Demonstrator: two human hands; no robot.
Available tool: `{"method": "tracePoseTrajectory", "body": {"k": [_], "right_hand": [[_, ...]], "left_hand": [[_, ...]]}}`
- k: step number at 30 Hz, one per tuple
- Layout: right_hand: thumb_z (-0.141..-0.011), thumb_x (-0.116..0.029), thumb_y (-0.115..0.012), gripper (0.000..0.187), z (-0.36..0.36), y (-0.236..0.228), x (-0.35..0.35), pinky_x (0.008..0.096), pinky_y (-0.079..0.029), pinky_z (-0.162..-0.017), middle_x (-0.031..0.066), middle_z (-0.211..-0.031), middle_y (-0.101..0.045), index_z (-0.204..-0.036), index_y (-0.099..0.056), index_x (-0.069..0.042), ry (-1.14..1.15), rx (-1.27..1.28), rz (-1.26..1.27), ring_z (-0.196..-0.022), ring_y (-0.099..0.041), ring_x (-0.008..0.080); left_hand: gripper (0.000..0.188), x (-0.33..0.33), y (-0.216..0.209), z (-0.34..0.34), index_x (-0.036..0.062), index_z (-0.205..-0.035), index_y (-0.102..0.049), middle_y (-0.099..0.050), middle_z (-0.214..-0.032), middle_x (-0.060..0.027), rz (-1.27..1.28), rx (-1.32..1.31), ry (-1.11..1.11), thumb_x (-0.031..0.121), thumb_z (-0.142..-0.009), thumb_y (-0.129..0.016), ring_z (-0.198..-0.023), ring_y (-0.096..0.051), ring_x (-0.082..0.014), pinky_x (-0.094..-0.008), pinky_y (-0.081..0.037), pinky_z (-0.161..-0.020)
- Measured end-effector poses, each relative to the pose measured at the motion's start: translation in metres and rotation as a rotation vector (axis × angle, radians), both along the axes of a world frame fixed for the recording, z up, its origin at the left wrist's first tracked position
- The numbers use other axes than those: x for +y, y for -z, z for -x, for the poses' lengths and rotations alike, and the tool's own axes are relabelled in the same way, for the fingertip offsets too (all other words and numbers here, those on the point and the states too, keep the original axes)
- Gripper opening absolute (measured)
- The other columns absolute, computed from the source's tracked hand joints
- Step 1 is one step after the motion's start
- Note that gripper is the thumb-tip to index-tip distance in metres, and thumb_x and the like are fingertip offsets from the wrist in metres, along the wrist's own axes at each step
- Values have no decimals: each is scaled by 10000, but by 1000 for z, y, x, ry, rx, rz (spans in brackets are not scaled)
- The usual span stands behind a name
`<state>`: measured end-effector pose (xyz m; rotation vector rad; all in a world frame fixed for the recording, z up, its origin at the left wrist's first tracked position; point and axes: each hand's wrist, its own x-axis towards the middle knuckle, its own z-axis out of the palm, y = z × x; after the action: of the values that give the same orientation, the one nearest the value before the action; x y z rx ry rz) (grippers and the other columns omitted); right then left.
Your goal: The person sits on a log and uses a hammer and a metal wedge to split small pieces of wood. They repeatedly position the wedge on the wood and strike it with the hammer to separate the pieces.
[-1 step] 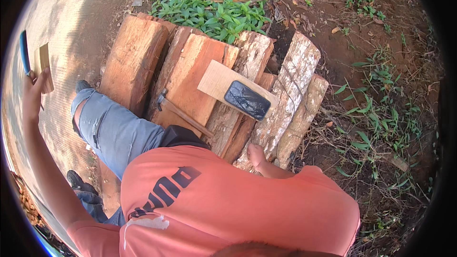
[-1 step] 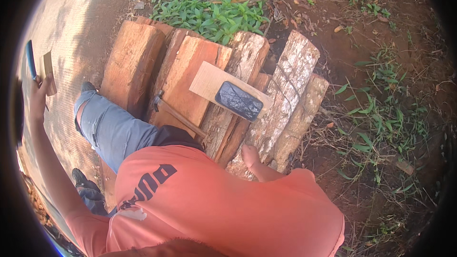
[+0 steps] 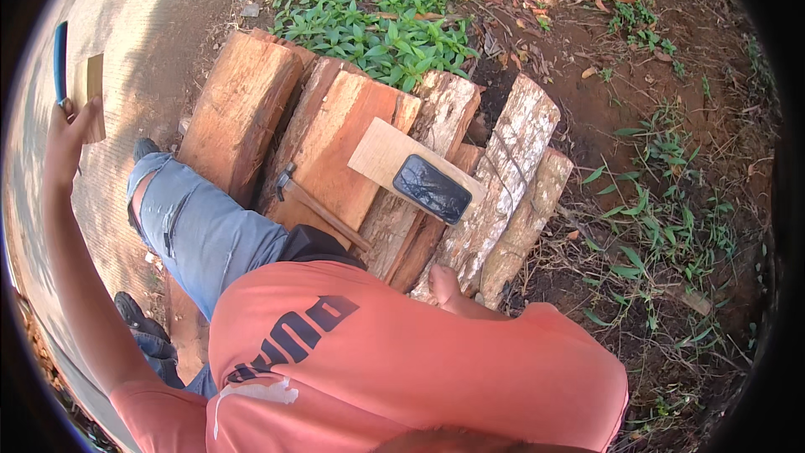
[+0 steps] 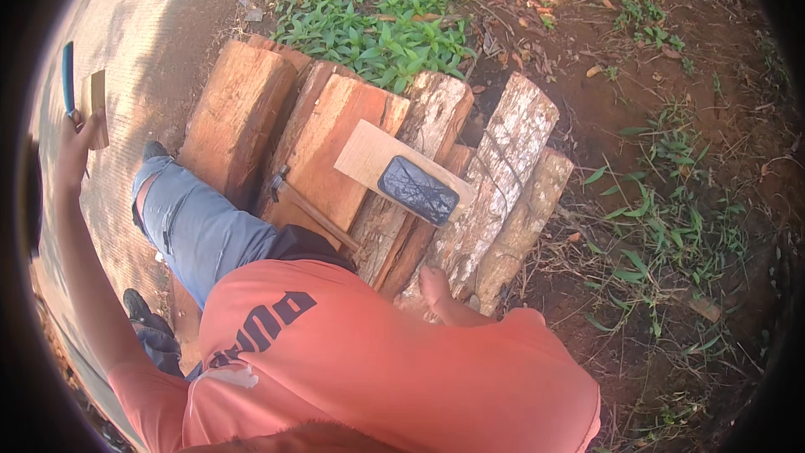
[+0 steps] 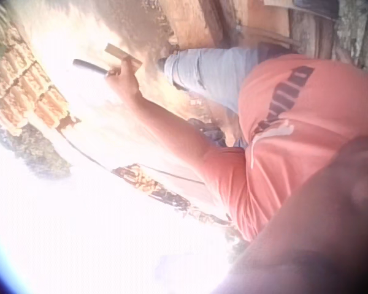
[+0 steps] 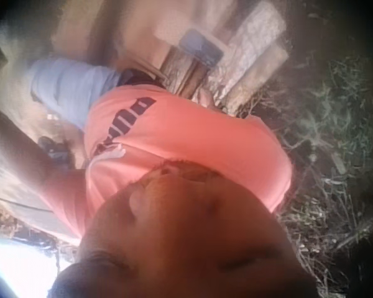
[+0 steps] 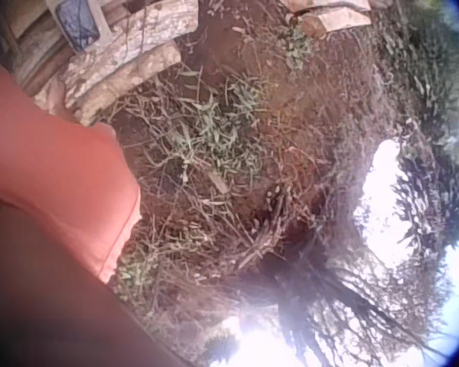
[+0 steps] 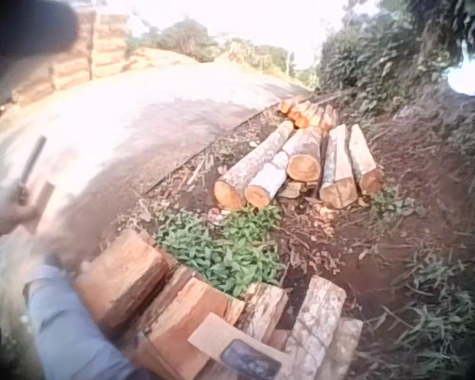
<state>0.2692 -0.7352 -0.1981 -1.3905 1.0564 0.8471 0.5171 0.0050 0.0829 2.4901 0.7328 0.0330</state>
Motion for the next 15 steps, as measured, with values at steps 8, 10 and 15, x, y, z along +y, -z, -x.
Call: {"method": "tracePoseTrajectory", "body": {"k": [8,10,15], "right_hand": [[-969,-352,-545,448,11,34,-7,451,-433,-618,88,-641,-594,-681,-624,-18,-417,-223,314,-624,-566,227],[-969,-367,-537,462,1,29,-5,455,-433,-621,99,-645,-608,-687,-631,-13,-436,-187,310,-624,-566,243],[-958,-405,-528,526,-22,-25,23,504,-448,-682,149,-653,-616,-766,-679,61,-354,-182,365,-635,-600,296]], "left_hand": [[735,-94,-77,47,-24,-1445,-492,-618,-1121,-140,-287,9,96,471,-971,-759,-1050,-601,-230,-387,-495,-954],[738,-62,-78,66,-19,-1491,-473,-639,-1158,-163,-368,-18,124,451,-989,-743,-1073,-630,-249,-401,-502,-969],[678,-72,-168,57,-50,-1377,-467,-655,-1199,-305,-500,-29,159,459,-1002,-711,-1090,-680,-369,-476,-518,-953]]}}
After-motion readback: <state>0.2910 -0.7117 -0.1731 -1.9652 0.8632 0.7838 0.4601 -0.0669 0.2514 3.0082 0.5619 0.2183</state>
